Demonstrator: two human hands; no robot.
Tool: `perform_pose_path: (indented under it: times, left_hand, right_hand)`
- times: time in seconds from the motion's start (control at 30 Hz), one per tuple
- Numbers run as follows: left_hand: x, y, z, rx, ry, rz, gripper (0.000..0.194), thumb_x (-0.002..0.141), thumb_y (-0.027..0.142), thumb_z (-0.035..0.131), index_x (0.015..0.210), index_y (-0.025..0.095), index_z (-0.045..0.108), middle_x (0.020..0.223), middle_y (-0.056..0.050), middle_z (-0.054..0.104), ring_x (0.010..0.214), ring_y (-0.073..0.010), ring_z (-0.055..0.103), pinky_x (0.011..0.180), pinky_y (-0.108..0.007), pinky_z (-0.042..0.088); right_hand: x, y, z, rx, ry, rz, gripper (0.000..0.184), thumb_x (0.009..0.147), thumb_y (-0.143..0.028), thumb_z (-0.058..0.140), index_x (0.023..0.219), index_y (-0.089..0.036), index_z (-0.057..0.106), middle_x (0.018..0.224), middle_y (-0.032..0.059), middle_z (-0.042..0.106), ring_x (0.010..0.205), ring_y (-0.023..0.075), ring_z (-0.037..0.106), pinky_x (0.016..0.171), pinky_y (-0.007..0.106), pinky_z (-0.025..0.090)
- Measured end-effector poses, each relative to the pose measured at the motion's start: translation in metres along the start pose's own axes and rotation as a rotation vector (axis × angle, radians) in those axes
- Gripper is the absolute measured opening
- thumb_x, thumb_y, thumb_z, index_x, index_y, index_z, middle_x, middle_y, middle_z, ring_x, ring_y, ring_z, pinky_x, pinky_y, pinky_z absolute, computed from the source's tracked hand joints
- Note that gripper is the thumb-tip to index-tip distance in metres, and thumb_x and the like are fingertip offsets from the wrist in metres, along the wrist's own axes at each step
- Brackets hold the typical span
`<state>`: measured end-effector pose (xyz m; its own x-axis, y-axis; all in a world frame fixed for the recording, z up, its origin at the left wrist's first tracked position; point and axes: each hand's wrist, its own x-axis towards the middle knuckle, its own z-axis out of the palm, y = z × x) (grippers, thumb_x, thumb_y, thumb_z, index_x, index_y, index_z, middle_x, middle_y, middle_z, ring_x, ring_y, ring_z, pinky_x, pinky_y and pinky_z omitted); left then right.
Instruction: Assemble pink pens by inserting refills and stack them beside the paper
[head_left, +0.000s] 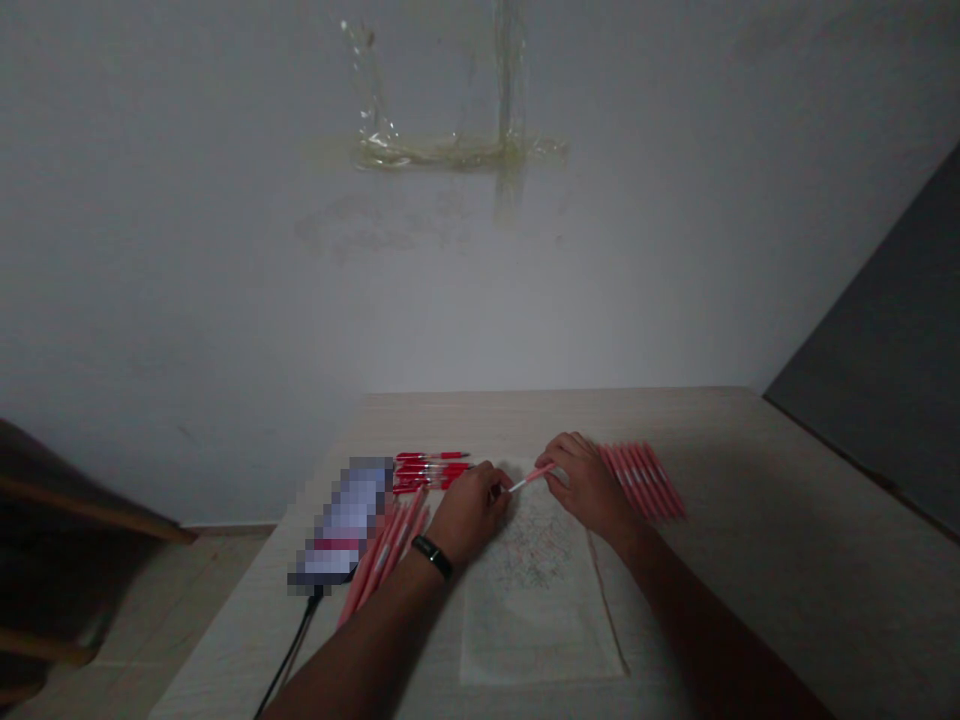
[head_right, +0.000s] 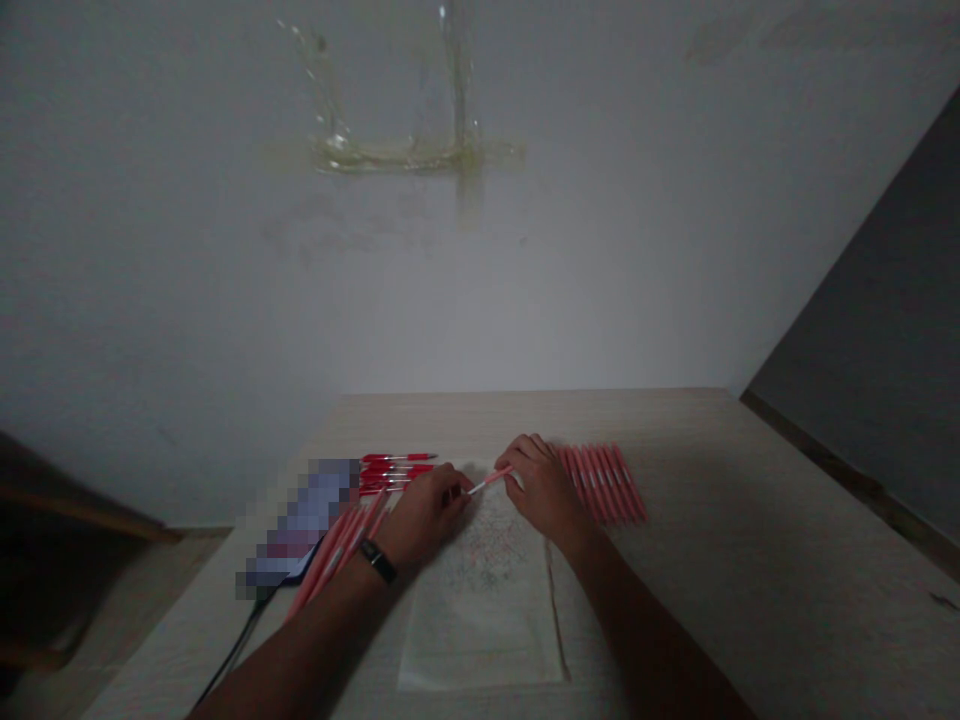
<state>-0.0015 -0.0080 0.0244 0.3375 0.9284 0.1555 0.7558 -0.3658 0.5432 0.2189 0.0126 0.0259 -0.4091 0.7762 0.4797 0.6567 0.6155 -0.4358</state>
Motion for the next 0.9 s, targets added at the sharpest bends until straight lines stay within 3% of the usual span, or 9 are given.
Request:
perform_pose_path:
  times: [0.37,0.9]
  left_hand:
    - [0.0,-0.004,0.0,0.0,0.021,-0.005,0.017,0.088,0.019,0.054,0.092,0.017,0.07,0.087,-0.006,0.066,0.077,-0.0155,0.058,0.068,-0.025,0.04]
    - [0.002,-0.007,-0.001,-0.016,0.041,-0.069,0.015,0.086,0.02,0.056,0.09,0.017,0.07,0.086,-0.006,0.067,0.076,-0.0156,0.058,0.067,-0.025,0.04]
  right_hand:
    - [0.001,0.011,-0.003,-0.042,0.175,0.102,0.02,0.079,-0.004,0.059,0.089,-0.02,0.065,0.094,0.0066,0.063,0.097,0.0254,0.054,0.088,0.04,0.043]
    - [0.0,0.02,-0.002,-0.081,0.266,0.188,0.019,0.078,-0.005,0.059,0.089,-0.02,0.065,0.092,0.0079,0.064,0.092,0.0257,0.055,0.086,0.04,0.044]
